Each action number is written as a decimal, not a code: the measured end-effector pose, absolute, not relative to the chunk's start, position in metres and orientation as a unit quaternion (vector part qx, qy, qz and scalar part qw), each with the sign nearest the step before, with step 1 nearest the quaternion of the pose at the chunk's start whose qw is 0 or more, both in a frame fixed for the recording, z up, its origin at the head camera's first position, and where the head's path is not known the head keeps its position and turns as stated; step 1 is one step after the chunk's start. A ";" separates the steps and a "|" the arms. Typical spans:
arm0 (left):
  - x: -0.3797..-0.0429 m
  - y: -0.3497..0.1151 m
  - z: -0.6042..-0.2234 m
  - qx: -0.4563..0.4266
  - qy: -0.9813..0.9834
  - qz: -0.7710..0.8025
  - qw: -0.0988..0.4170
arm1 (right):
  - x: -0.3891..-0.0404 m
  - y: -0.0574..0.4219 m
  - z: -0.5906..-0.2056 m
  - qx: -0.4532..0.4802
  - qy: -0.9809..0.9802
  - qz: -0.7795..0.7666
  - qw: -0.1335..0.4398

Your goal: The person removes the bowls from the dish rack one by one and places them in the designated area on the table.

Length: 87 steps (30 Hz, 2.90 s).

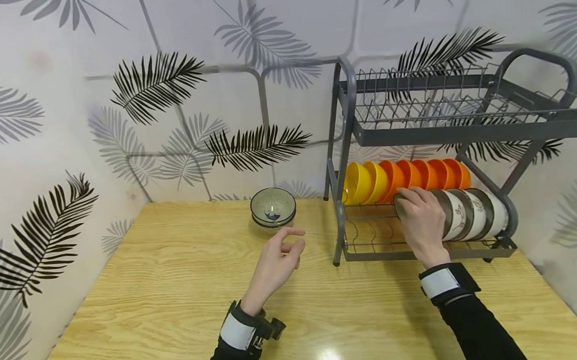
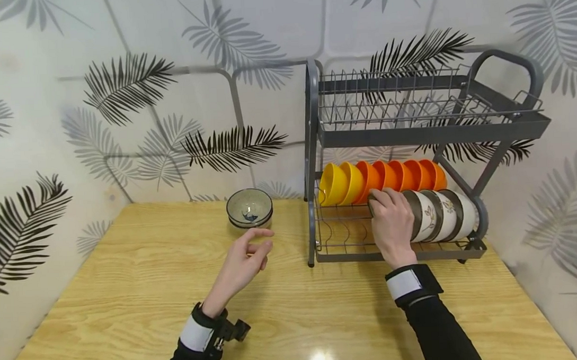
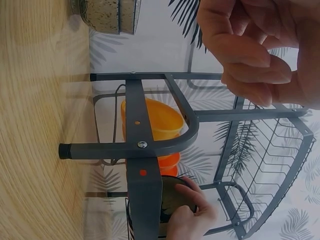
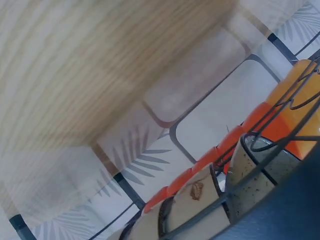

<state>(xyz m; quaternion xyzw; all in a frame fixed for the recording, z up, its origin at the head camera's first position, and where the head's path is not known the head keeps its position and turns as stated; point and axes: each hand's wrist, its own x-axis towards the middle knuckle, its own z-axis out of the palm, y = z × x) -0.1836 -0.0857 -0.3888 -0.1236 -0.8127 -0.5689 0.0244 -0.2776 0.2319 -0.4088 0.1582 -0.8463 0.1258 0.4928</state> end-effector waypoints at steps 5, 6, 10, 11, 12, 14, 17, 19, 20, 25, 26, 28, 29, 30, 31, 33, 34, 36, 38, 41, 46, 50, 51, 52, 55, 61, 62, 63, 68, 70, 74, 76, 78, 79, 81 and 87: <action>-0.184 -0.087 -0.389 -0.126 -0.814 -0.567 0.027 | -0.276 0.234 -0.409 0.171 -0.831 0.119 0.515; -0.184 -0.087 -0.389 -0.127 -0.814 -0.566 0.027 | -0.275 0.234 -0.408 0.174 -0.827 0.119 0.522; -0.183 -0.088 -0.388 -0.132 -0.814 -0.564 0.029 | -0.275 0.233 -0.399 0.191 -0.803 0.129 0.549; -0.183 -0.088 -0.388 -0.132 -0.814 -0.565 0.030 | -0.275 0.231 -0.397 0.196 -0.796 0.135 0.556; -0.183 -0.089 -0.387 -0.131 -0.814 -0.565 0.032 | -0.275 0.230 -0.395 0.202 -0.788 0.143 0.563; -0.183 -0.090 -0.387 -0.132 -0.813 -0.567 0.034 | -0.274 0.228 -0.392 0.209 -0.776 0.158 0.573; -0.182 -0.090 -0.387 -0.132 -0.812 -0.568 0.034 | -0.272 0.225 -0.389 0.210 -0.761 0.199 0.581; -0.183 -0.091 -0.388 -0.136 -0.811 -0.567 0.034 | -0.269 0.224 -0.388 0.204 -0.753 0.238 0.578; -0.182 -0.091 -0.387 -0.138 -0.811 -0.567 0.035 | -0.267 0.223 -0.387 0.197 -0.747 0.260 0.579; -0.182 -0.090 -0.387 -0.148 -0.812 -0.563 0.037 | -0.257 0.217 -0.379 0.139 -0.695 0.382 0.593; -0.181 -0.090 -0.386 -0.150 -0.812 -0.562 0.039 | -0.255 0.216 -0.377 0.123 -0.684 0.406 0.594; -0.181 -0.089 -0.386 -0.154 -0.811 -0.562 0.040 | -0.250 0.213 -0.374 0.092 -0.664 0.454 0.587; -0.181 -0.089 -0.385 -0.157 -0.810 -0.563 0.040 | -0.247 0.212 -0.373 0.076 -0.657 0.477 0.579; -0.181 -0.089 -0.384 -0.159 -0.810 -0.564 0.039 | -0.244 0.211 -0.371 0.062 -0.649 0.501 0.569; -0.180 -0.089 -0.383 -0.163 -0.809 -0.563 0.040 | -0.241 0.209 -0.370 0.049 -0.643 0.521 0.559; -0.178 -0.088 -0.380 -0.174 -0.807 -0.563 0.040 | -0.234 0.206 -0.367 0.031 -0.637 0.560 0.529; -0.177 -0.088 -0.379 -0.182 -0.806 -0.561 0.042 | -0.230 0.204 -0.366 0.022 -0.638 0.576 0.510; -0.174 -0.087 -0.375 -0.201 -0.807 -0.553 0.053 | -0.223 0.201 -0.364 0.011 -0.637 0.613 0.468; -0.171 -0.086 -0.371 -0.224 -0.806 -0.545 0.067 | -0.217 0.199 -0.363 0.009 -0.636 0.650 0.415; -0.168 -0.084 -0.368 -0.263 -0.801 -0.528 0.097 | -0.210 0.195 -0.363 0.012 -0.634 0.700 0.328; -0.165 -0.082 -0.365 -0.324 -0.793 -0.492 0.153 | -0.203 0.191 -0.363 0.029 -0.644 0.732 0.219; -0.161 -0.080 -0.363 -0.376 -0.781 -0.462 0.190 | -0.199 0.188 -0.363 0.058 -0.657 0.729 0.183; -0.160 -0.079 -0.362 -0.393 -0.776 -0.451 0.201 | -0.198 0.186 -0.363 0.067 -0.659 0.729 0.174; -0.160 -0.078 -0.362 -0.412 -0.771 -0.437 0.213 | -0.198 0.185 -0.363 0.077 -0.664 0.726 0.164; -0.158 -0.076 -0.360 -0.462 -0.763 -0.371 0.256 | -0.197 0.180 -0.365 0.108 -0.679 0.713 0.135; -0.151 -0.068 -0.355 -0.511 -0.759 -0.237 0.326 | -0.194 0.173 -0.369 0.157 -0.688 0.703 0.084; -0.151 -0.067 -0.355 -0.513 -0.760 -0.221 0.332 | -0.194 0.173 -0.369 0.162 -0.688 0.703 0.078; -0.150 -0.066 -0.355 -0.514 -0.762 -0.208 0.334 | -0.194 0.173 -0.369 0.166 -0.687 0.704 0.070; -0.146 -0.063 -0.358 -0.518 -0.778 -0.158 0.317 | -0.192 0.173 -0.369 0.181 -0.678 0.711 0.034; -0.145 -0.061 -0.359 -0.520 -0.786 -0.147 0.302 | -0.192 0.172 -0.369 0.186 -0.674 0.715 0.024; -0.143 -0.058 -0.361 -0.518 -0.801 -0.125 0.275 | -0.192 0.168 -0.368 0.185 -0.668 0.721 0.013; -0.141 -0.057 -0.361 -0.515 -0.807 -0.111 0.266 | -0.192 0.166 -0.368 0.181 -0.669 0.721 0.012; -0.140 -0.056 -0.360 -0.512 -0.812 -0.093 0.265 | -0.192 0.164 -0.368 0.175 -0.671 0.721 0.009; -0.140 -0.055 -0.360 -0.511 -0.813 -0.085 0.266 | -0.192 0.163 -0.368 0.174 -0.672 0.720 0.007; -0.139 -0.054 -0.361 -0.507 -0.815 -0.074 0.271 | -0.192 0.161 -0.369 0.170 -0.675 0.718 0.000; -0.138 -0.055 -0.362 -0.497 -0.830 -0.069 0.243 | -0.189 0.153 -0.372 0.158 -0.692 0.704 -0.019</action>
